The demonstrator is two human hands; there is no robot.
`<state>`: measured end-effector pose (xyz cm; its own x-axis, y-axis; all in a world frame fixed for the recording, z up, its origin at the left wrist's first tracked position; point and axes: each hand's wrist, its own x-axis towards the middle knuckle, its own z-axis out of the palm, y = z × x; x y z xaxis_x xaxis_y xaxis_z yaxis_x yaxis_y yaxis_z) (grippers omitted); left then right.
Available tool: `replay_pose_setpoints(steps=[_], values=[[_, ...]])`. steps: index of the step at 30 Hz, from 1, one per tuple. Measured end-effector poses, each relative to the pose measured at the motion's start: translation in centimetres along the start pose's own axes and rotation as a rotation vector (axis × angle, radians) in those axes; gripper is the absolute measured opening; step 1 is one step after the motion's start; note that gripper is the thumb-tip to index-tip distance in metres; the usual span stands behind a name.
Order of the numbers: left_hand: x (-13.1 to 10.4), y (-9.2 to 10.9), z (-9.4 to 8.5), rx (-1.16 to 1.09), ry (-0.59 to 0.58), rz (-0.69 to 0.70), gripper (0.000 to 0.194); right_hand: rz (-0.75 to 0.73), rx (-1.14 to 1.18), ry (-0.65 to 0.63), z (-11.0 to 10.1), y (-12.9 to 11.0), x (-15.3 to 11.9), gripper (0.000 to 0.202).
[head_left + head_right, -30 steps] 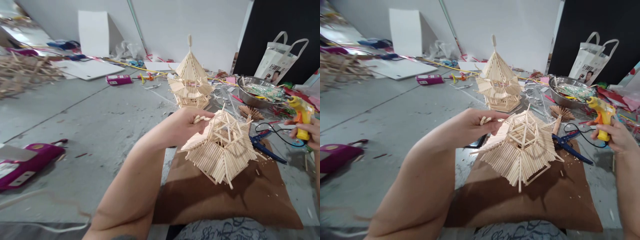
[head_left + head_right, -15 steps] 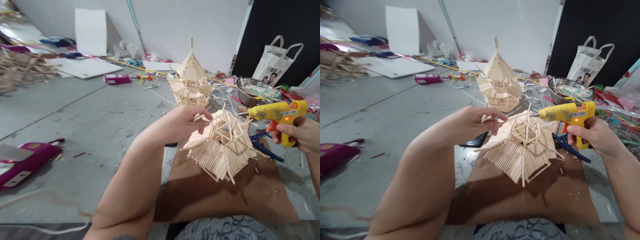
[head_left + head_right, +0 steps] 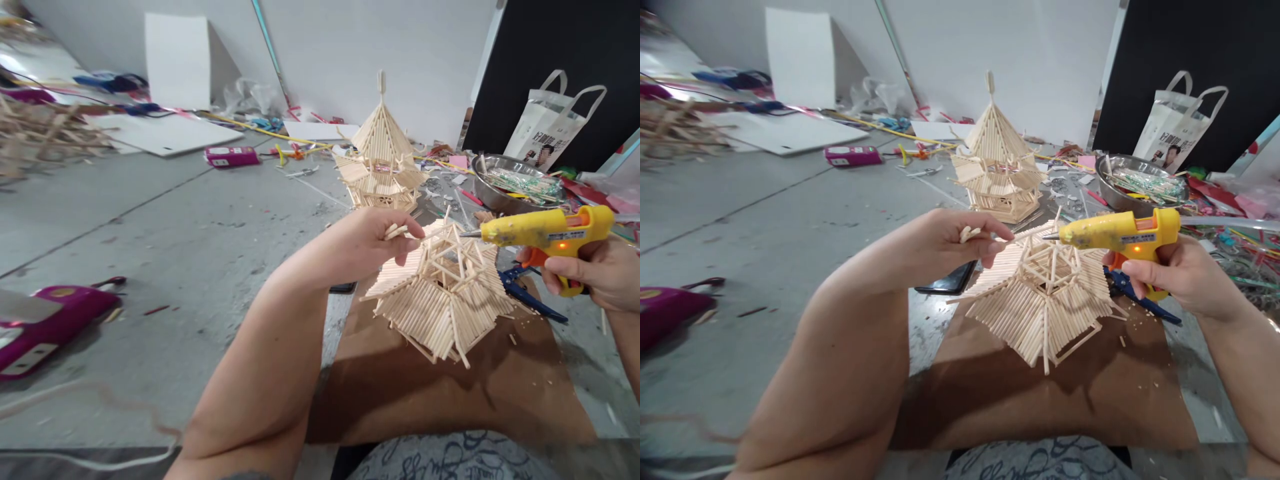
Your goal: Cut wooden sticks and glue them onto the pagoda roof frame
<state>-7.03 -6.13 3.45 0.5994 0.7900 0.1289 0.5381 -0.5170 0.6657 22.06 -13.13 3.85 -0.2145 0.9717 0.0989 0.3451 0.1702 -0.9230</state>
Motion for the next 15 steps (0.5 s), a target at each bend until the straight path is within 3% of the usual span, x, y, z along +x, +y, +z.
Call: replay_pose_setpoints(steps=[7, 15], values=[[0.3, 0.5, 0.9, 0.019, -0.063, -0.006, 0.025, -0.014, -0.06, -0.006, -1.1, 0.9, 0.1, 0.008], [0.5, 0.9, 1.5, 0.039, -0.123, 0.004, 0.028, 0.075, -0.087, 0.009, -1.2, 1.3, 0.1, 0.016]])
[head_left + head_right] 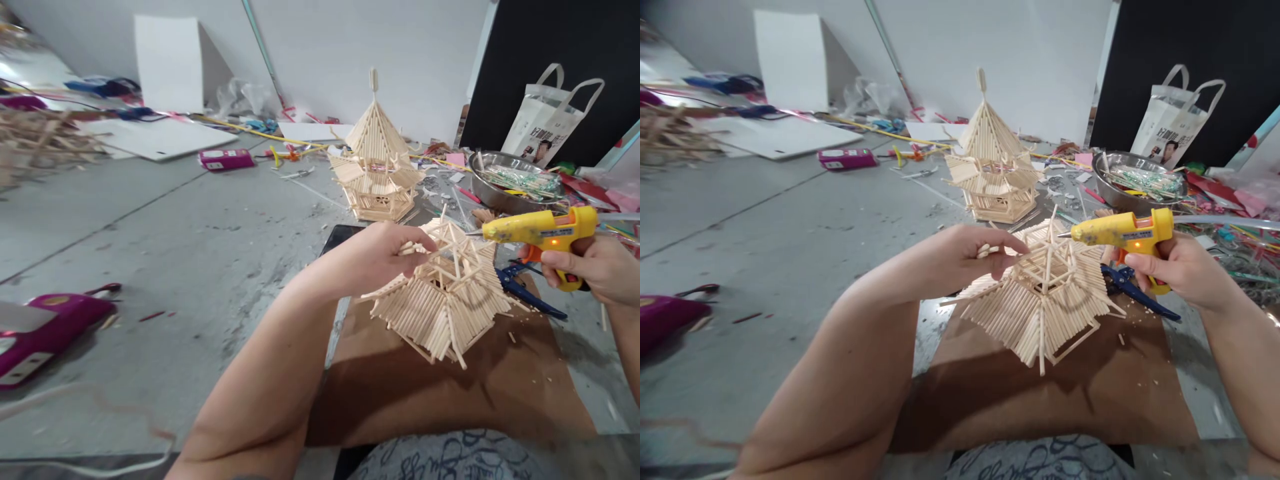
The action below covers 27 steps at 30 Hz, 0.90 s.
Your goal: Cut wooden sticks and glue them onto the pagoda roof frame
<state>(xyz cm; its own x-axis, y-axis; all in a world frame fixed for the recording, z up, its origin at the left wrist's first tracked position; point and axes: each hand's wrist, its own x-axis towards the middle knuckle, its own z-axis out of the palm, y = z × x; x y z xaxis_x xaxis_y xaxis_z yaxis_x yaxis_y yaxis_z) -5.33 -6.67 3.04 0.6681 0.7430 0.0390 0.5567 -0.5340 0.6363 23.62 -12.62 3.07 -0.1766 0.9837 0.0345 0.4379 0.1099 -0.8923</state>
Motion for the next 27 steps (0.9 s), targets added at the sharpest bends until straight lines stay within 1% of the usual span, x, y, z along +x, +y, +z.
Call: replay_pose_setpoints(steps=[3, 7, 12, 15, 21, 27], values=[[0.0, -0.1, 0.0, 0.003, -0.009, -0.005, 0.029, 0.029, -0.016, -0.013, -0.1, 0.3, 0.0, 0.017], [0.1, -0.3, 0.0, 0.017, -0.013, 0.021, 0.03, 0.065, -0.016, -0.019, 0.0, 0.3, 0.0, 0.022], [0.1, -0.2, 0.0, 0.017, -0.021, 0.013, 0.033, 0.018, -0.089, -0.018, 0.7, -0.5, 0.0, 0.027], [0.1, -0.1, -0.1, 0.0, -0.033, 0.004, 0.034, -0.015, -0.13, -0.023, 0.8, -0.6, -0.1, 0.026], [0.0, 0.1, -0.1, -0.015, -0.027, 0.021, 0.035, -0.024, -0.135, 0.0, 0.9, -0.3, 0.0, 0.021], [0.0, 0.4, 0.1, -0.018, -0.021, -0.012, 0.034, -0.001, -0.132, 0.002, 1.0, -0.4, 0.1, 0.021]])
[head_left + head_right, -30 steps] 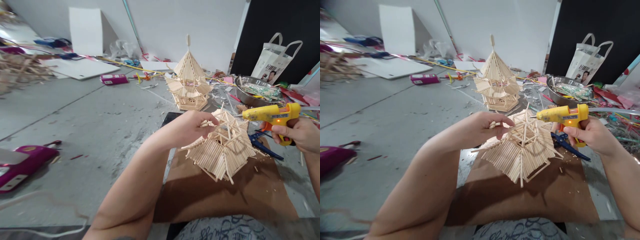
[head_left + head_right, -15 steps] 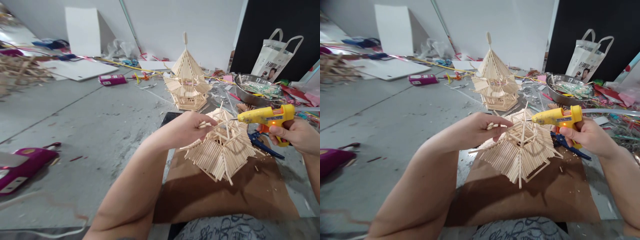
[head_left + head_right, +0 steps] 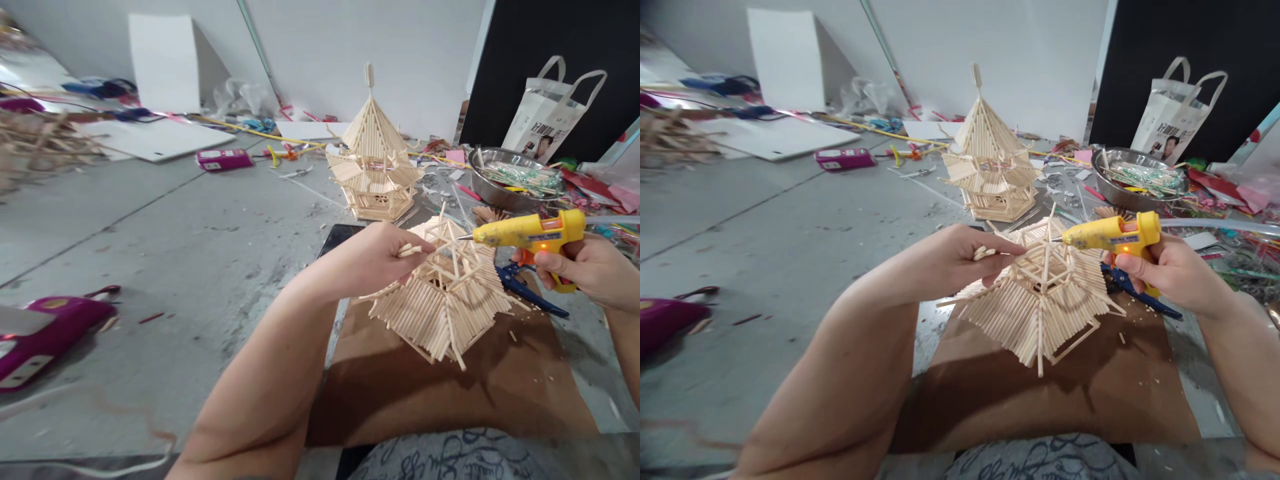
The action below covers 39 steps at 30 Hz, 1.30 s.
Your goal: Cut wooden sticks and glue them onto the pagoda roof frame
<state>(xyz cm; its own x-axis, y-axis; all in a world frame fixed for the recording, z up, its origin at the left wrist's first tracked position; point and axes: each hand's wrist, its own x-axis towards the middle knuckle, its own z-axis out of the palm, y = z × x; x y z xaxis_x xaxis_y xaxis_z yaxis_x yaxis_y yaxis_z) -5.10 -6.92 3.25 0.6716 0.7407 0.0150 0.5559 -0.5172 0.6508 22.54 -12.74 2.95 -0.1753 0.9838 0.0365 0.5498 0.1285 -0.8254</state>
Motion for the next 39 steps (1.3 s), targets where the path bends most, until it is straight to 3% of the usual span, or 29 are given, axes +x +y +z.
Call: replay_pose_setpoints(steps=[39], values=[[0.15, -0.34, -0.22, -0.035, -0.005, -0.029, 0.034, 0.044, 0.037, -0.033, 0.49, -0.13, 0.07, 0.027]])
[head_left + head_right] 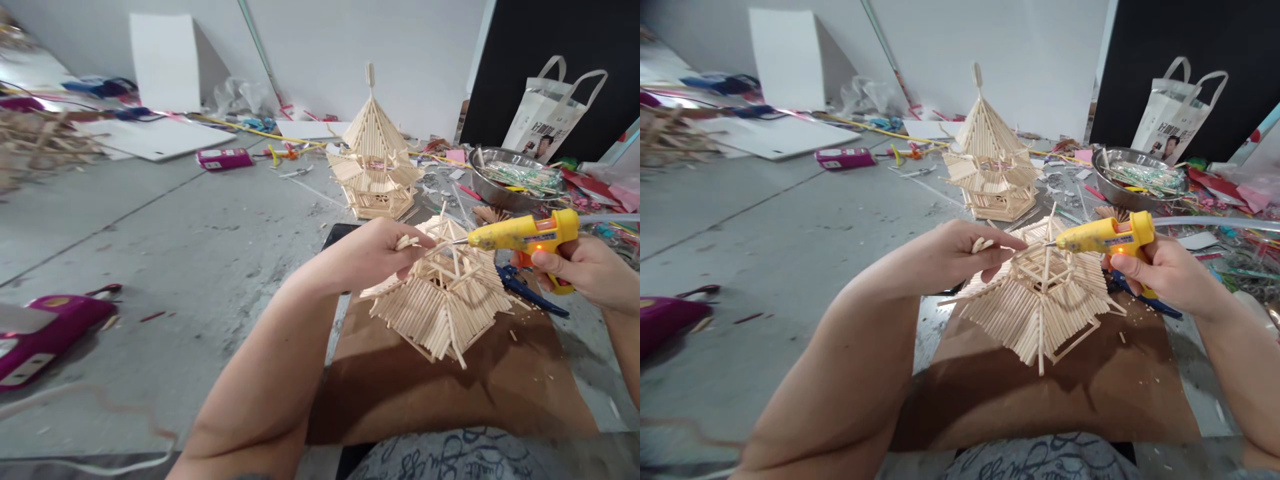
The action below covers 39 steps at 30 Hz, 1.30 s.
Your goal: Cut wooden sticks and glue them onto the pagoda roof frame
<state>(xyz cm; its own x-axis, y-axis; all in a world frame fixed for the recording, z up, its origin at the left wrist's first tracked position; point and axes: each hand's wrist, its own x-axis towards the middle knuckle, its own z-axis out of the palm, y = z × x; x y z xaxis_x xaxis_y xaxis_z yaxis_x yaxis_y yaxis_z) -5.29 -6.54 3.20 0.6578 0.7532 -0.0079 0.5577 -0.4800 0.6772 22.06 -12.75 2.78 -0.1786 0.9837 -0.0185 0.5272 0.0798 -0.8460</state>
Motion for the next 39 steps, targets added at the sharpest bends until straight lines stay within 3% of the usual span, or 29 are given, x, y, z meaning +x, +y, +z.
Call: replay_pose_setpoints(steps=[18, 27, 39], values=[[-0.3, -0.3, -0.8, 0.022, 0.037, -0.012, 0.035, -0.096, -0.068, -0.061, 2.5, -2.2, 0.0, 0.028], [-0.4, -0.2, -0.9, 0.033, 0.059, 0.026, 0.032, -0.039, -0.089, -0.078, 2.8, -1.7, 0.1, 0.039], [-0.4, -0.4, -0.9, 0.035, 0.053, 0.02, 0.031, -0.118, -0.152, -0.07, 2.9, -2.1, 0.2, 0.037]])
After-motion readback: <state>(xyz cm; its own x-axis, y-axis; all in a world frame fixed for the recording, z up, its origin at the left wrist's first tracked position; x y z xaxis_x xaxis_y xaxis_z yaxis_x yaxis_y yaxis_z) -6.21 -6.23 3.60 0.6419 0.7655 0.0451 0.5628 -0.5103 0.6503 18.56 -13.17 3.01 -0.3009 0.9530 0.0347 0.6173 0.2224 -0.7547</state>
